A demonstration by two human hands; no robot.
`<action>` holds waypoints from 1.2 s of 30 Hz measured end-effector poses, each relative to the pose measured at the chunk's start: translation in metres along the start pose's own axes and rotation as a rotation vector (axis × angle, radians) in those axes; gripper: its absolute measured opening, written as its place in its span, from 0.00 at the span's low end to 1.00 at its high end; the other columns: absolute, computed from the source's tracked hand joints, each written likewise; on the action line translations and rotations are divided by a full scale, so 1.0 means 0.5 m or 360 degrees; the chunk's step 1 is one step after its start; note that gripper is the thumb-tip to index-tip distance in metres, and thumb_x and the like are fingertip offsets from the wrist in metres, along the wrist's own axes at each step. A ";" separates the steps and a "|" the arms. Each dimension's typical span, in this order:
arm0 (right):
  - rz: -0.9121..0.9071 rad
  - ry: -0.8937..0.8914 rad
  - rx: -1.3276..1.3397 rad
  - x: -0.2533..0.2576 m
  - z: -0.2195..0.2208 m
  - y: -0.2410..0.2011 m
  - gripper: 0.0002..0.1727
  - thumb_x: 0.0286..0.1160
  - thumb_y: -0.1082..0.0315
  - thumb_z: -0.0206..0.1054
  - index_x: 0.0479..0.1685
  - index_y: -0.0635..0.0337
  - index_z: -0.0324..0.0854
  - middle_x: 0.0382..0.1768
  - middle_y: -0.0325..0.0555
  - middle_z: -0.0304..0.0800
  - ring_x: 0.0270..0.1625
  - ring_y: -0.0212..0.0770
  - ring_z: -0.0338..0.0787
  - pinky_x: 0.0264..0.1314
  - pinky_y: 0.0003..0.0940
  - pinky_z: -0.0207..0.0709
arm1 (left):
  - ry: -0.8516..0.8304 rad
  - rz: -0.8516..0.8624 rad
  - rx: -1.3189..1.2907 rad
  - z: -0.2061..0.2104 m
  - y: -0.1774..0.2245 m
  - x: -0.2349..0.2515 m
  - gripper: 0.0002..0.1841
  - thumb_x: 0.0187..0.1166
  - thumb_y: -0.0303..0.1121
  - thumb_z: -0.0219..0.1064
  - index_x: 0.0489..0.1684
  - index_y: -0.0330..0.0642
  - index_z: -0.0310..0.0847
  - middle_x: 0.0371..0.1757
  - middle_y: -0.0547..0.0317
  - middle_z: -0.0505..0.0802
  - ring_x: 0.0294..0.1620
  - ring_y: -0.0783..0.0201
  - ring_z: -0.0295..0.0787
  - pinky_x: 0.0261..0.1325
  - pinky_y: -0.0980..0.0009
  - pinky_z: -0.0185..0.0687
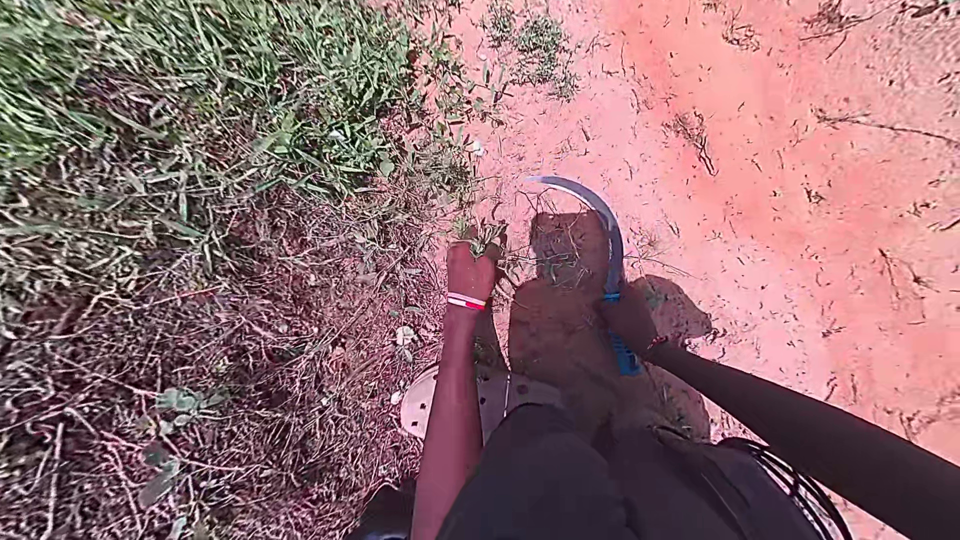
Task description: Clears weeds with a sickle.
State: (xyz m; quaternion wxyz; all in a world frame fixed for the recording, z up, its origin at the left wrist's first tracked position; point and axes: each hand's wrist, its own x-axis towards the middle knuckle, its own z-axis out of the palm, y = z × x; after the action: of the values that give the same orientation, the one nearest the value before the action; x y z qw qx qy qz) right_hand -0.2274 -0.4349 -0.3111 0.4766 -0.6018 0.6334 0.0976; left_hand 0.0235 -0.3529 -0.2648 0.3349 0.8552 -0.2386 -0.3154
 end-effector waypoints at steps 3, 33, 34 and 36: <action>-0.0010 0.0005 0.0008 0.001 0.005 0.001 0.24 0.75 0.62 0.68 0.66 0.67 0.75 0.43 0.57 0.87 0.40 0.50 0.90 0.46 0.52 0.83 | 0.0375 -0.0105 -0.0537 0.019 -0.017 -0.032 0.13 0.79 0.30 0.69 0.52 0.27 0.84 0.42 0.44 0.91 0.46 0.56 0.88 0.57 0.52 0.82; -0.0071 0.0016 -0.0145 -0.002 -0.003 -0.004 0.20 0.78 0.62 0.66 0.58 0.70 0.79 0.43 0.62 0.87 0.46 0.57 0.88 0.52 0.60 0.78 | 0.0414 0.0064 -0.0307 0.053 -0.018 -0.100 0.27 0.66 0.29 0.82 0.63 0.25 0.82 0.53 0.37 0.93 0.57 0.50 0.91 0.66 0.49 0.82; -0.0076 0.0020 -0.0150 -0.001 -0.004 -0.004 0.20 0.78 0.62 0.66 0.59 0.71 0.79 0.43 0.62 0.86 0.47 0.57 0.88 0.52 0.60 0.78 | 0.0531 -0.0015 -0.0391 0.037 -0.017 -0.104 0.26 0.64 0.28 0.82 0.61 0.25 0.82 0.51 0.38 0.93 0.54 0.53 0.91 0.64 0.52 0.83; -0.0068 0.0035 -0.0166 -0.002 -0.004 -0.005 0.21 0.78 0.62 0.67 0.60 0.71 0.79 0.44 0.63 0.86 0.48 0.58 0.88 0.53 0.60 0.77 | 0.0603 -0.0134 -0.0391 0.005 -0.023 -0.113 0.27 0.63 0.25 0.82 0.62 0.24 0.80 0.51 0.38 0.92 0.54 0.54 0.90 0.64 0.53 0.82</action>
State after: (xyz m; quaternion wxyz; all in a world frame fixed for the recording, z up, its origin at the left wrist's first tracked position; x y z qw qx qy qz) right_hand -0.2265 -0.4364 -0.3081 0.4395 -0.6402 0.6197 0.1136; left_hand -0.0149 -0.3114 -0.2532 0.4620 0.8611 -0.0954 -0.1896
